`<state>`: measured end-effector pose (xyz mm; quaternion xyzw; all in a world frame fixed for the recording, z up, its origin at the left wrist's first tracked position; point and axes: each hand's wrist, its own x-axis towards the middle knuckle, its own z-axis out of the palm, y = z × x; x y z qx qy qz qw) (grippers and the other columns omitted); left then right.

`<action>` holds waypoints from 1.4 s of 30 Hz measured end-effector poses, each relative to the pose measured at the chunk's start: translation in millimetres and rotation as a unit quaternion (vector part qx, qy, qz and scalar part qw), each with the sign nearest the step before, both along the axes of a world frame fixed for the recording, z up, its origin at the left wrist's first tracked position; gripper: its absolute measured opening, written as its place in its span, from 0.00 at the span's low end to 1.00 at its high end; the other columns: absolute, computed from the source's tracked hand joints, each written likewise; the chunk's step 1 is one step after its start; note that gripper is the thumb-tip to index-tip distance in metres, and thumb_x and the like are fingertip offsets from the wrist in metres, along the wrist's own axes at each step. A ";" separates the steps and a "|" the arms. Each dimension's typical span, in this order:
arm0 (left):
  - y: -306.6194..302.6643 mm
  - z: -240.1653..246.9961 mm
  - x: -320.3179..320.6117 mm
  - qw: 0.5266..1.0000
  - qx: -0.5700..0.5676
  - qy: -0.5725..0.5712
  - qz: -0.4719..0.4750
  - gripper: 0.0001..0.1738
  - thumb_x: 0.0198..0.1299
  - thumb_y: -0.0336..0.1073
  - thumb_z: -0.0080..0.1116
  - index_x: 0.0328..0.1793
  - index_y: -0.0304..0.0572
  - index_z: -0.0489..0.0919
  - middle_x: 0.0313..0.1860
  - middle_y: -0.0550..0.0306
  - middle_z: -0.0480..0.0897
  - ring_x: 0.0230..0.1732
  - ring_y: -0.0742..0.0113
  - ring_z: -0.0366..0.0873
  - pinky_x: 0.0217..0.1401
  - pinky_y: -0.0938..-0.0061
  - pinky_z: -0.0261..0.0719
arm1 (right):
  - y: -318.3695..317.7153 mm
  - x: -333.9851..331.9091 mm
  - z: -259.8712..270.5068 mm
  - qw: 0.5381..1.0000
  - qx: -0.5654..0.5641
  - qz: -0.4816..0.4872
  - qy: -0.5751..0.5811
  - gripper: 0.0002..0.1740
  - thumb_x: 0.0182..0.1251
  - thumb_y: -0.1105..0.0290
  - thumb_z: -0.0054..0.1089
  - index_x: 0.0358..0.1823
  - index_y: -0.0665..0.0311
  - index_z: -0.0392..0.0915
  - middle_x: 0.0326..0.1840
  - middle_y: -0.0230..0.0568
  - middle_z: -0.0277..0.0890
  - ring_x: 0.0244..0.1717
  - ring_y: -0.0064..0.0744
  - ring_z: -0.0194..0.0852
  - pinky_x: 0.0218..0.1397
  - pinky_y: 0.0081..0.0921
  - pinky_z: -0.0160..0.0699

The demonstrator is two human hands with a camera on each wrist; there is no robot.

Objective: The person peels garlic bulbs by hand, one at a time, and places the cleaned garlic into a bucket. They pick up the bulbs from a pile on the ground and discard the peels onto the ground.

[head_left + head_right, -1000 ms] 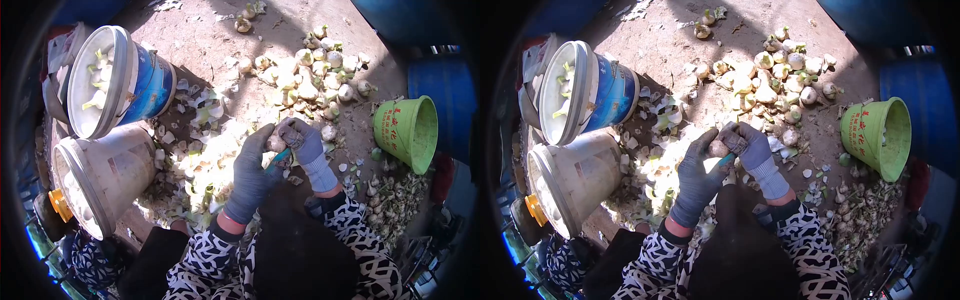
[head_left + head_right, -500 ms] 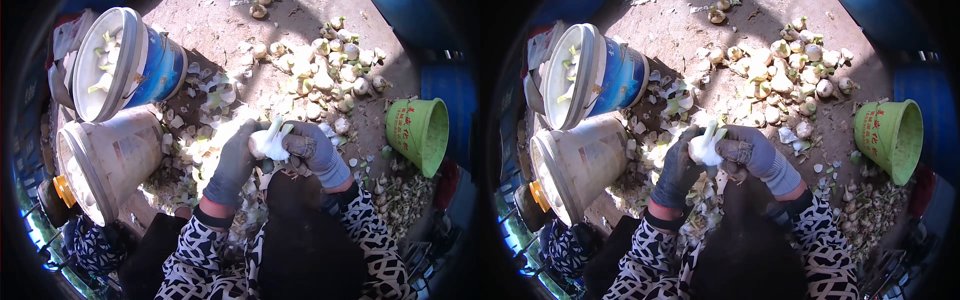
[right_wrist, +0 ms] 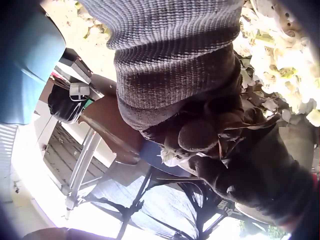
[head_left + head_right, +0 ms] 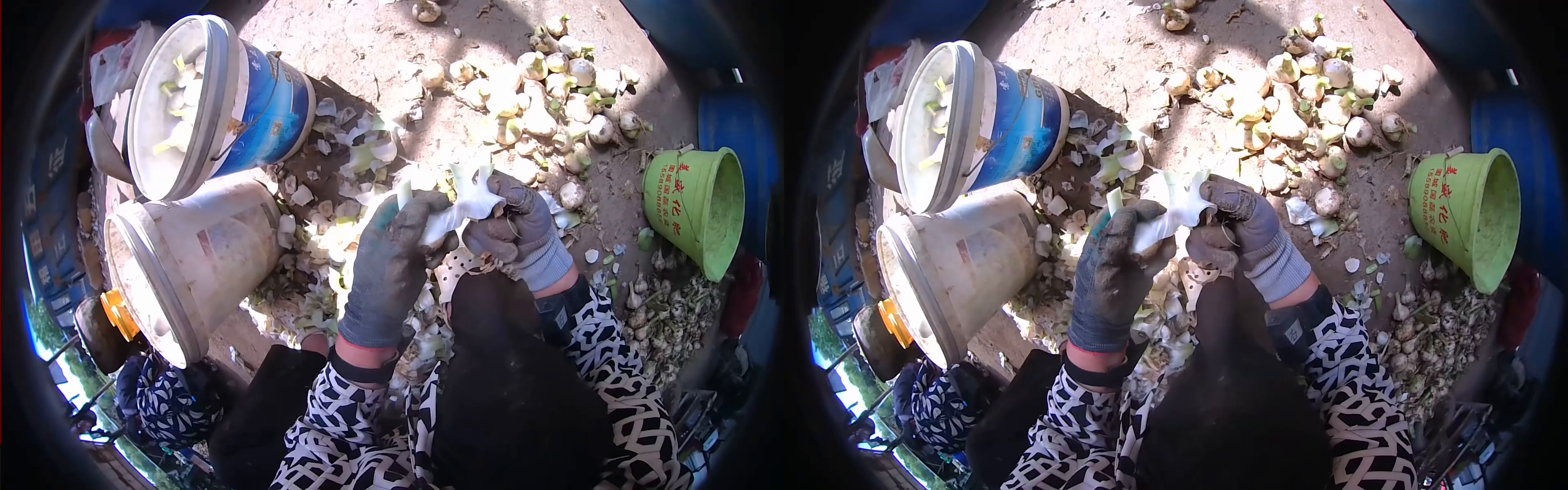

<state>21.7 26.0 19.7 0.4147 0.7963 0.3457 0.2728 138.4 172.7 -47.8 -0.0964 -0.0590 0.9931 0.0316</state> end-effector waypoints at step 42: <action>-21.5 23.8 -128.7 0.644 0.411 -0.591 0.260 0.37 0.70 0.48 0.47 0.75 0.29 0.54 0.76 0.38 0.57 0.72 0.48 0.64 0.71 0.56 0.66 | 54.1 71.8 -40.1 0.296 0.853 0.186 -0.387 0.20 0.65 0.52 0.54 0.52 0.56 0.73 0.40 0.44 0.79 0.42 0.49 0.81 0.45 0.45 0.77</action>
